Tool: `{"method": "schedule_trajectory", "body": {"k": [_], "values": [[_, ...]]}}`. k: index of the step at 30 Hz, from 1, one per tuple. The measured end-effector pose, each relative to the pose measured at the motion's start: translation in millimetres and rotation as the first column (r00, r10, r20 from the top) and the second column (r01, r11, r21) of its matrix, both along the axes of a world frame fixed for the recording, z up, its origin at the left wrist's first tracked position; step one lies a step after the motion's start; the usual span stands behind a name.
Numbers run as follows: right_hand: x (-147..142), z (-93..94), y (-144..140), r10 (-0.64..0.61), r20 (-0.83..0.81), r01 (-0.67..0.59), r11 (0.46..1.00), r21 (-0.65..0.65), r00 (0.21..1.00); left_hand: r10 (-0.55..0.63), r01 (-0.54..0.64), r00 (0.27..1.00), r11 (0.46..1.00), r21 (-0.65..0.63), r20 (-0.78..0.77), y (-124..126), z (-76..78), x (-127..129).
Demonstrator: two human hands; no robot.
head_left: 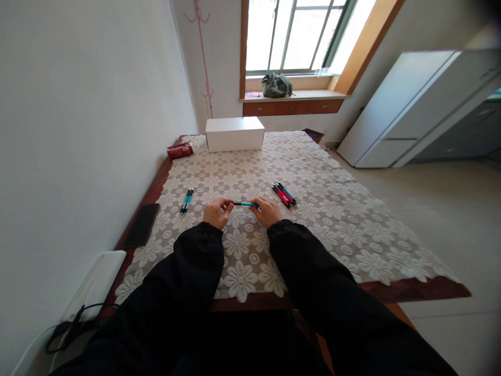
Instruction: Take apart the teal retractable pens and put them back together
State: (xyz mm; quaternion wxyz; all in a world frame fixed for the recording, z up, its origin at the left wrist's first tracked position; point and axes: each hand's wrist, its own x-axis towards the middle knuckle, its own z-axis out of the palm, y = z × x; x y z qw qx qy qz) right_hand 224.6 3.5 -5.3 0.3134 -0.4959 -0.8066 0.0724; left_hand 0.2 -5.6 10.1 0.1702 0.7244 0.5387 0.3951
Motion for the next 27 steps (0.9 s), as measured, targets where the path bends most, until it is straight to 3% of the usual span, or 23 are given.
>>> {"method": "schedule_trajectory", "body": {"k": [4, 9, 14, 20, 27], "values": [[0.9, -1.6, 2.0, -0.008, -0.074, 0.007, 1.000, -0.015, 0.997, 0.002, -0.003, 1.000, 1.000, 0.021, 0.012, 0.0, -1.6, 0.3], [-2.1, -3.4, 3.5, -0.016, -0.281, -0.008, 0.996, -0.084, 0.960, 0.004, -0.004, 0.999, 1.000, -0.008, -0.033, 0.9, -3.0, 0.7], [-4.3, -3.9, 5.6, -0.036, -0.553, -0.064, 0.985, -0.162, 0.833, 0.012, -0.013, 0.999, 1.000, -0.025, -0.044, 2.0, -3.7, -0.1], [-5.0, -2.1, 8.1, -0.109, -0.763, -0.165, 0.948, -0.273, 0.637, 0.037, -0.038, 0.999, 0.999, -0.010, -0.034, 2.0, -4.7, -0.6], [-6.7, 5.0, 3.2, -0.104, -0.814, -0.283, 0.906, -0.314, 0.572, -0.006, 0.005, 1.000, 1.000, -0.030, -0.028, 3.1, -5.3, -0.7]]}}
